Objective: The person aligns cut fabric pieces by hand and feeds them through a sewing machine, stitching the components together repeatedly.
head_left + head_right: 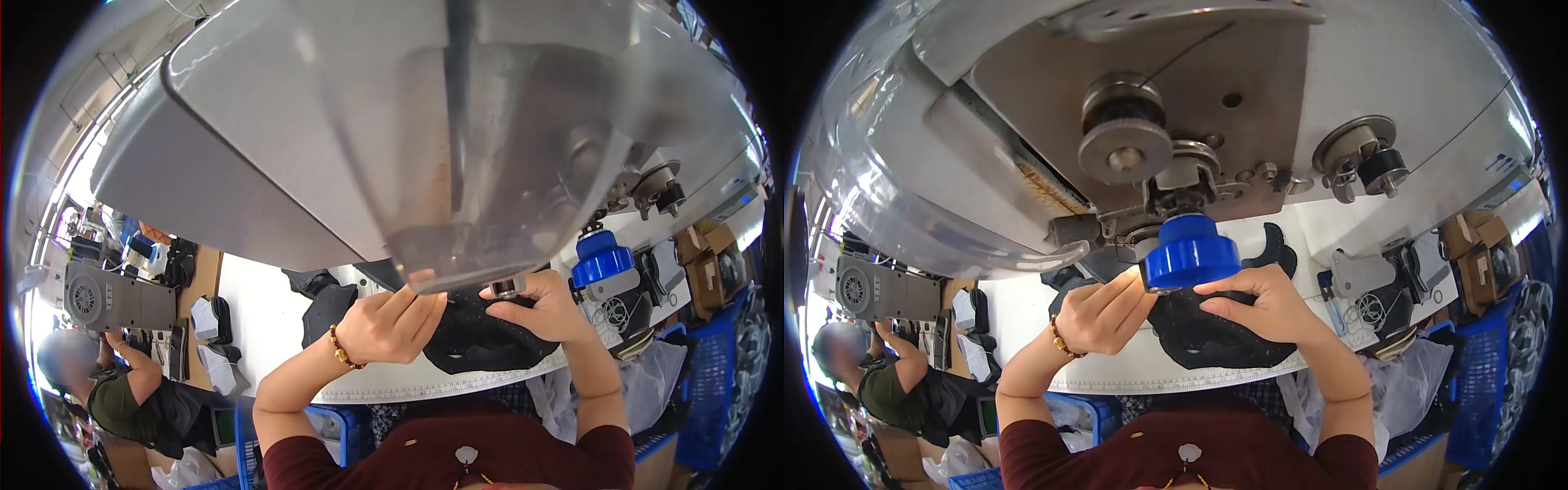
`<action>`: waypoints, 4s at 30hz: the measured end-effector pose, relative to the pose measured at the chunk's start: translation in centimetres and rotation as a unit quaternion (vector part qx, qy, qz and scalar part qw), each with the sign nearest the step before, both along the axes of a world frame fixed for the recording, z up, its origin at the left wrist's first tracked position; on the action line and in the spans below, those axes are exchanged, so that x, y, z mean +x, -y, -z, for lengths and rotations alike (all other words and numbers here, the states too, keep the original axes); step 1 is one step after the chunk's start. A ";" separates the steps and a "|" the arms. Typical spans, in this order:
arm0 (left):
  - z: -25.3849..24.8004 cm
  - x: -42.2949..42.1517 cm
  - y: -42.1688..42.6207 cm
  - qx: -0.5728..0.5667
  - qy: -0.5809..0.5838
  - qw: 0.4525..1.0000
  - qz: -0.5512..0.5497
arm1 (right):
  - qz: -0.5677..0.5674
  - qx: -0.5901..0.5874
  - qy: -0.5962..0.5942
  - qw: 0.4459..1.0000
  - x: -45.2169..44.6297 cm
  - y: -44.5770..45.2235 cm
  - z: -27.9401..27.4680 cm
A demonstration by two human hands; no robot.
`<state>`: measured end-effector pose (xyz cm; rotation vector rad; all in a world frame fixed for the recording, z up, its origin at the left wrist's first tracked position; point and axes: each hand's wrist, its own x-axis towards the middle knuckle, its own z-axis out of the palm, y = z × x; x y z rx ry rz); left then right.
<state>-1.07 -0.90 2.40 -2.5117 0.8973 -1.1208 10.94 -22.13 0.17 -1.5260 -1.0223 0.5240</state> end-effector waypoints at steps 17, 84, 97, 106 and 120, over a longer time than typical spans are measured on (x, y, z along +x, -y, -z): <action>0.2 1.4 -2.1 -0.066 -0.015 0.997 0.024 | 0.044 0.101 -0.039 0.993 -1.3 -2.2 1.3; 11.3 -6.3 -11.3 -0.340 -0.196 0.871 -0.297 | 0.167 0.147 0.510 0.831 -1.1 -5.0 2.8; 2.8 0.0 0.3 -0.726 -0.361 0.582 -0.051 | 0.223 0.172 0.582 0.763 -1.5 -5.8 2.7; 3.3 0.1 0.1 -0.682 -0.341 0.639 -0.104 | 0.185 0.154 0.543 0.805 -1.3 -5.2 4.0; 1.3 0.9 -0.3 -0.769 -0.390 0.501 -0.075 | 0.203 0.102 0.537 0.813 -1.7 -5.4 2.7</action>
